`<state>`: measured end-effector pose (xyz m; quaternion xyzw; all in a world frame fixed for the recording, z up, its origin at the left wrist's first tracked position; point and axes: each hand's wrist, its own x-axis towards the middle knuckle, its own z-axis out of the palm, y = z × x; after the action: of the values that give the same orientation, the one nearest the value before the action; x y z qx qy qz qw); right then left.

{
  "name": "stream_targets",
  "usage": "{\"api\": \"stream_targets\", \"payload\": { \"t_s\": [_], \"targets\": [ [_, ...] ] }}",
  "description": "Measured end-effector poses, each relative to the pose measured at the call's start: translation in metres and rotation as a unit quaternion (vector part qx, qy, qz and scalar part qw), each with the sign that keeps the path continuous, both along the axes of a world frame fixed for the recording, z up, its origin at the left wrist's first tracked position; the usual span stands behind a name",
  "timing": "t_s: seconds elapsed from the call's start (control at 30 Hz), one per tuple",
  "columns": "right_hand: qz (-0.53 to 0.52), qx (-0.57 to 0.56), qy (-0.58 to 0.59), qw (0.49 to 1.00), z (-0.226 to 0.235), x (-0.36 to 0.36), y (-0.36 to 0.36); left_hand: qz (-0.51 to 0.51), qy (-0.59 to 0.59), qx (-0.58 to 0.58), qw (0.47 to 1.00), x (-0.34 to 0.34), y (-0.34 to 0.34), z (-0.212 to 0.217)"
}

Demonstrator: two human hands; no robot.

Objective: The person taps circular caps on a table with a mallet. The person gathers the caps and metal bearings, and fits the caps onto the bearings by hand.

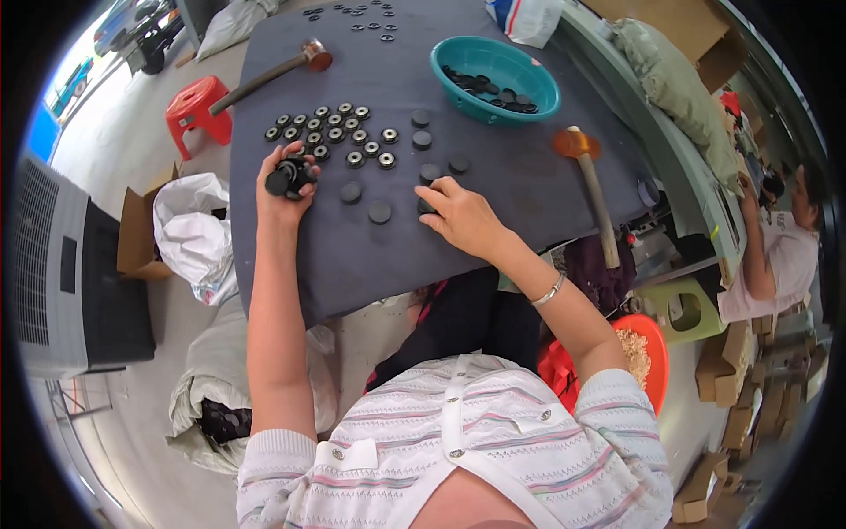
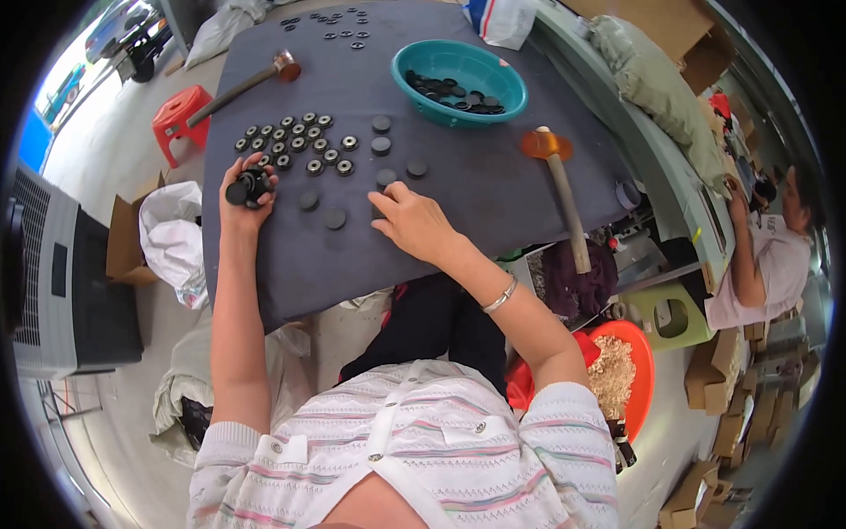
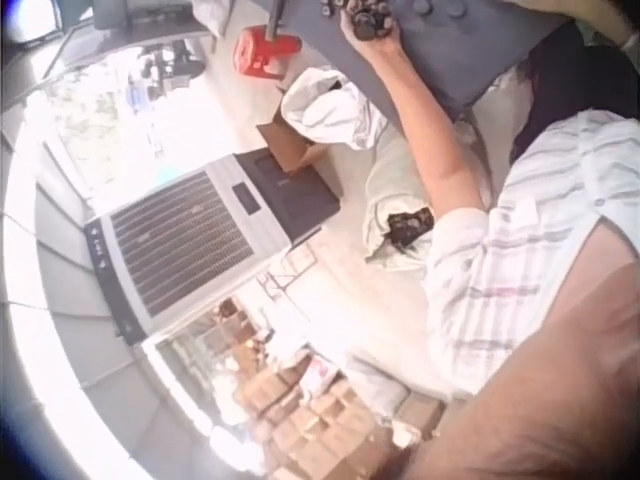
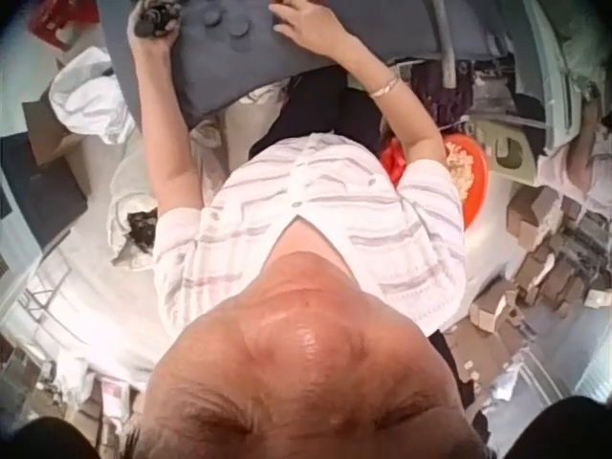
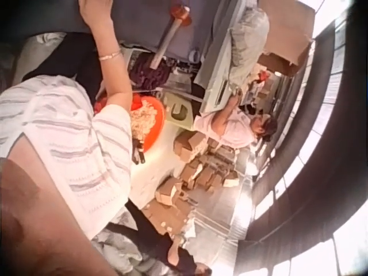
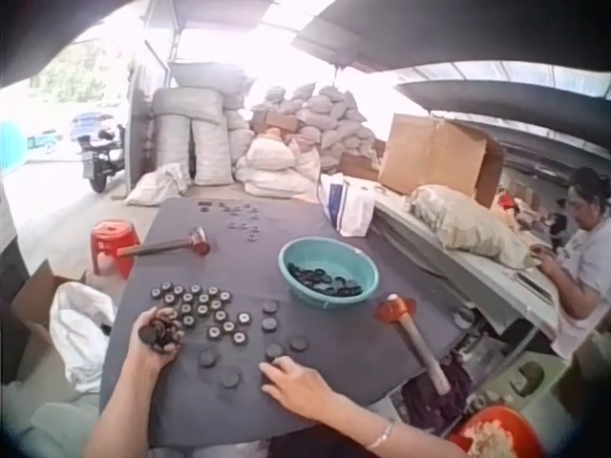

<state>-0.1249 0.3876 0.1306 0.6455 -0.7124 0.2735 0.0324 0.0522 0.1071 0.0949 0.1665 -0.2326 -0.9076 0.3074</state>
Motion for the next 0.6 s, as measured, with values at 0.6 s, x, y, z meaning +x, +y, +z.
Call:
{"api": "stream_targets", "payload": {
  "t_s": [0.6],
  "targets": [
    [0.141, -0.075, -0.032, 0.987, 0.049, 0.103, -0.140, 0.060, 0.035, 0.007, 0.998, 0.001, 0.009, -0.003]
  ]
}}
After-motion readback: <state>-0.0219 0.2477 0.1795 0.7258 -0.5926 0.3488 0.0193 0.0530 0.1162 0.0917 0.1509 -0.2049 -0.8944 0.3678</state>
